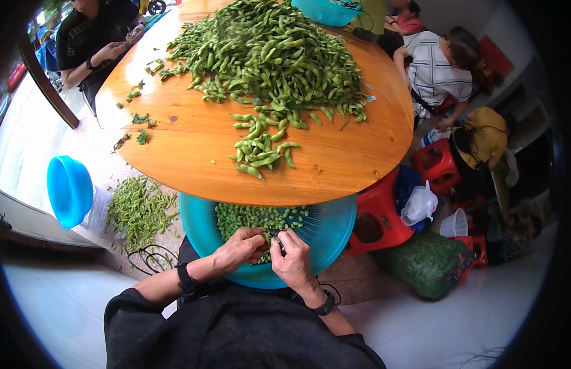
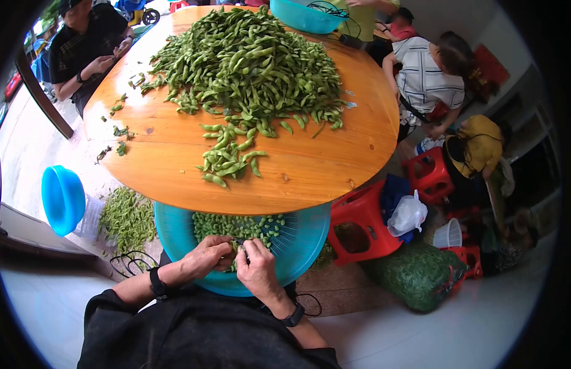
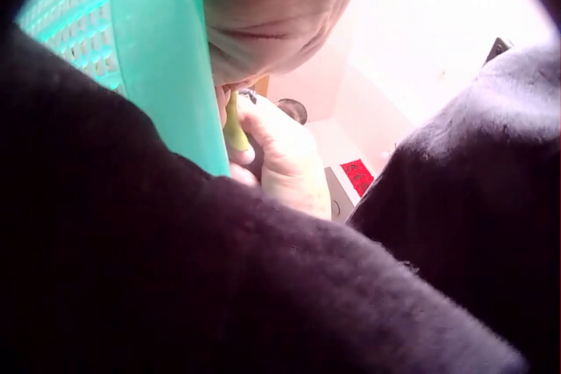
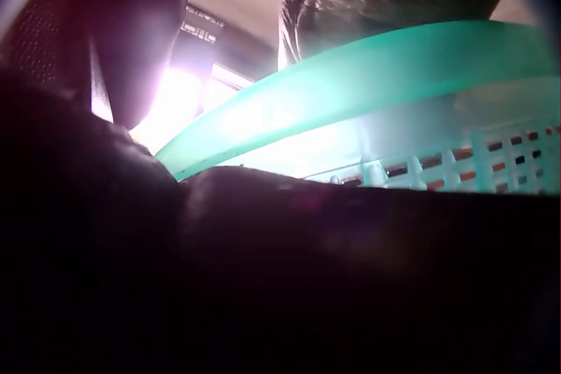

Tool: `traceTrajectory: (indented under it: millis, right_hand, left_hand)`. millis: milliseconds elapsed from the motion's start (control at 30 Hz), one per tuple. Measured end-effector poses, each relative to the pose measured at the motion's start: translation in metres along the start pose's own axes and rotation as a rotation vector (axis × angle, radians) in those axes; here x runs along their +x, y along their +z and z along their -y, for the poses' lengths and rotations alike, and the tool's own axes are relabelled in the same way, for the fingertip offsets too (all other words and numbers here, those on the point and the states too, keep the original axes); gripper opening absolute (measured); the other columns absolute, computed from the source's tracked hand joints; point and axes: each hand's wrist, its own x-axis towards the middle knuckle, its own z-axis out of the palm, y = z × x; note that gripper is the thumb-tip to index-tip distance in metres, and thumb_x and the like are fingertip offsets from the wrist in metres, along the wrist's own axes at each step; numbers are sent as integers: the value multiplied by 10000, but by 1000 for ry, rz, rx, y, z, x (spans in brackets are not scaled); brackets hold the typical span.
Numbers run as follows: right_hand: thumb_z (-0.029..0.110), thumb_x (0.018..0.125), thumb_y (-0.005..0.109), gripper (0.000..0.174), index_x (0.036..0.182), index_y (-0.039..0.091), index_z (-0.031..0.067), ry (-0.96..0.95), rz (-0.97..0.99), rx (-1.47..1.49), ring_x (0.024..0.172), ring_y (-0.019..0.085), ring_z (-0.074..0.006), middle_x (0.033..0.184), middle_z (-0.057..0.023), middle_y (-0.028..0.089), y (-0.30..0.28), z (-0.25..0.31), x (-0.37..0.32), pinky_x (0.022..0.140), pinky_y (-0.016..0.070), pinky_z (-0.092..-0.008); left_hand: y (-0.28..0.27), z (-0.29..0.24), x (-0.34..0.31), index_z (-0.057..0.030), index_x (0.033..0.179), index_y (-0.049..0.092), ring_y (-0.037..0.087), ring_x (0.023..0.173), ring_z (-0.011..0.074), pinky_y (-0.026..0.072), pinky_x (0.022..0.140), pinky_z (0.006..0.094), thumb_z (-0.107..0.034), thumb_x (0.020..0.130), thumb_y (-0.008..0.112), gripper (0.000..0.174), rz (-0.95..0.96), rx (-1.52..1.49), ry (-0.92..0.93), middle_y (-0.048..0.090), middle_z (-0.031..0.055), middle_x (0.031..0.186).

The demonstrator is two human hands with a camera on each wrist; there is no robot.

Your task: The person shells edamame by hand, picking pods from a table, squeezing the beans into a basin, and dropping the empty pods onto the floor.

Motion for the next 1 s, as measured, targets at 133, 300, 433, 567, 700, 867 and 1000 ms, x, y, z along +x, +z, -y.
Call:
traceTrajectory:
  millis: [133,300,433,567,700,867,1000]
  right_hand:
    - [12,843,609,45,850,574,-15,117,83,48,694,595,-400,774,-188,593,-8,-4,4,591,470,-428]
    - [52,913,580,137,796,575,-19,461,59,427,539,475,-57,608,-16,524,-13,-14,-5,471,391,-278]
    - [63,964,549,161,808,547,22,496,60,544,516,439,-25,621,32,488,-21,1,-1,436,355,-203]
    - [45,924,572,113,836,572,-26,385,-14,354,554,527,-136,643,-65,518,-18,-15,-5,503,420,-325]
    - [29,896,575,103,820,552,-36,159,-60,92,612,572,-277,718,-129,549,-18,0,7,554,437,-383]
    - [32,875,589,93,821,546,-29,224,-35,-97,642,561,-385,734,-201,557,-30,-8,4,574,429,-423]
    - [40,925,568,175,761,518,4,527,126,310,518,469,-144,623,-57,497,-38,-3,-7,458,359,-290]
  left_hand:
    - [-2,4,2,-3,942,519,388,608,84,327,541,256,-48,888,416,124,8,-35,14,429,-16,692]
    - [-13,2,-2,25,1044,595,533,783,127,439,747,284,-220,932,444,309,111,399,201,589,29,849]
    - [-15,2,-1,13,1123,635,562,814,122,469,759,279,-362,990,526,412,42,425,187,627,15,916]
    - [-5,4,3,-20,1028,659,546,760,82,456,705,244,-289,970,632,276,198,231,75,620,-11,863]
    - [2,5,7,-53,934,641,529,690,62,429,627,234,-273,949,666,222,200,66,175,605,-13,772]
    - [1,-2,1,-74,855,594,510,632,46,410,569,213,-256,922,705,224,34,161,229,589,-28,721]
    - [0,1,0,-63,845,569,494,632,29,412,557,208,-140,883,745,196,38,198,310,571,-38,690]
